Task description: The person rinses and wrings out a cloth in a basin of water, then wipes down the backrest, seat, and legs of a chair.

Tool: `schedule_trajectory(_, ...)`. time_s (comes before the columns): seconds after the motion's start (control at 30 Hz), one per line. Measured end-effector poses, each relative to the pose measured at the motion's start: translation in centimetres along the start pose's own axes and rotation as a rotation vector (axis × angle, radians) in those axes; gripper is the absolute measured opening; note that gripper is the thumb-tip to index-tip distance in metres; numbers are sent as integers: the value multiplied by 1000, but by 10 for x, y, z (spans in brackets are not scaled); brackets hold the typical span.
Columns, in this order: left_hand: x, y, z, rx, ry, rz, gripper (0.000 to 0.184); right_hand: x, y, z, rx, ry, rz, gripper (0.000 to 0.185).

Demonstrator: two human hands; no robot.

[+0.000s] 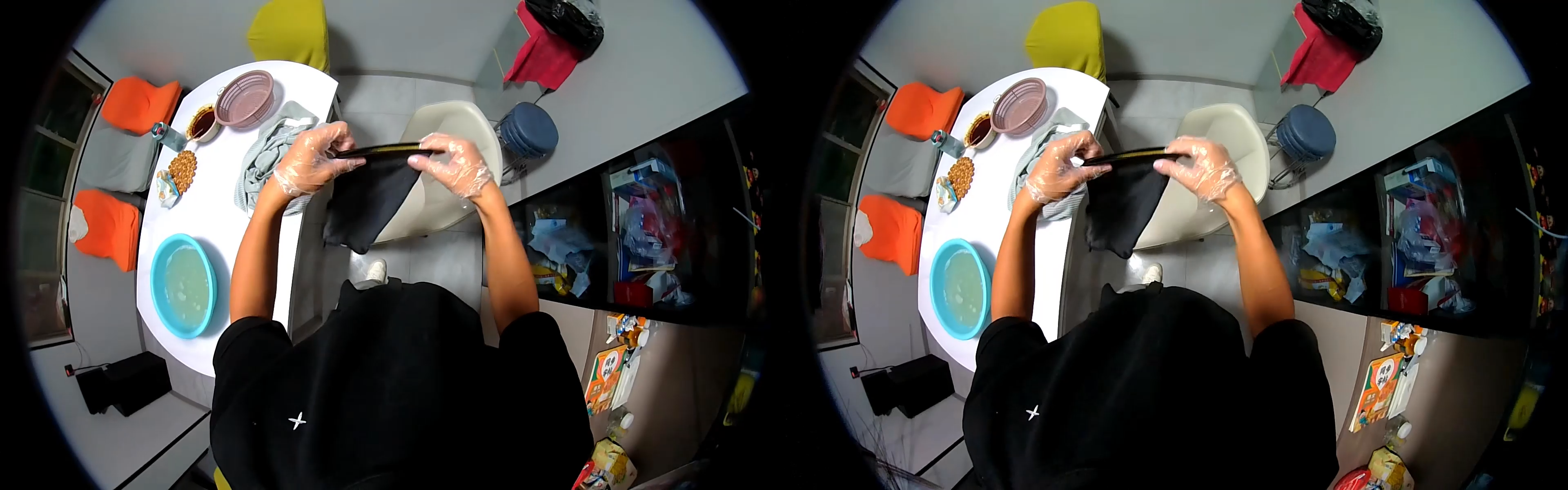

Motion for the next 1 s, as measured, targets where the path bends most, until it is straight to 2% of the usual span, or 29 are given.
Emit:
schedule_trajectory(0.03,-5,-2,-1,16,34,49,31,-3,5,-10,-99,-137,63,39)
schedule_trajectory(0.13,-15,-9,6,-64,142,163,29,6,15,-29,-4,-246,-65,32)
schedule_trajectory(0.17,-17,-10,8,-26,84,213,24,7,17,-31,-15,-263,-36,31)
schedule_trajectory(0.27,-14,-12,-8,137,363,261,25,14,18,-21,-19,-231,3,34)
schedule_trajectory(0.37,-12,-10,-11,84,625,231,18,23,21,-7,73,-320,-43,32)
schedule_trajectory(0.43,-9,-2,-29,31,748,222,17,29,23,8,134,-212,31,33)
schedule_trajectory(0.47,-7,6,-43,4,745,206,17,33,25,18,166,-156,69,34)
schedule_trajectory(0.5,-6,13,-60,-23,743,185,17,38,27,35,244,-127,61,45)
schedule_trajectory(0.6,-1,40,-107,-107,609,95,16,51,41,76,345,-206,50,45)
schedule_trajectory(0.63,1,53,-129,-151,531,62,16,58,50,95,280,-312,-15,44)
schedule_trajectory(0.7,11,80,-172,-200,445,-19,20,70,60,136,452,-239,-33,37)
schedule_trajectory(0.73,16,93,-200,-302,248,-19,21,75,66,148,540,-203,-43,34)
schedule_trajectory(0.77,26,103,-228,-406,50,-23,22,79,68,158,662,-4,25,31)
schedule_trajectory(0.8,34,111,-253,-507,-145,-25,22,82,68,170,694,86,89,30)
schedule_trajectory(0.83,34,119,-258,-477,-27,-62,23,86,69,184,723,177,154,29)
schedule_trajectory(0.9,33,120,-254,-397,90,23,23,89,71,196,762,288,250,25)
schedule_trajectory(1.0,44,100,-238,-267,219,155,22,92,53,190,654,316,363,23)
Point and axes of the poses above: each hand's wrist, its own y-axis towards the middle knuckle, its own x-axis out of the palm, z = x × y, the point moved 5 cm from there along y, towards the middle knuckle, and after that the axes turned 6 degrees about -x, right-handed, at the moved point
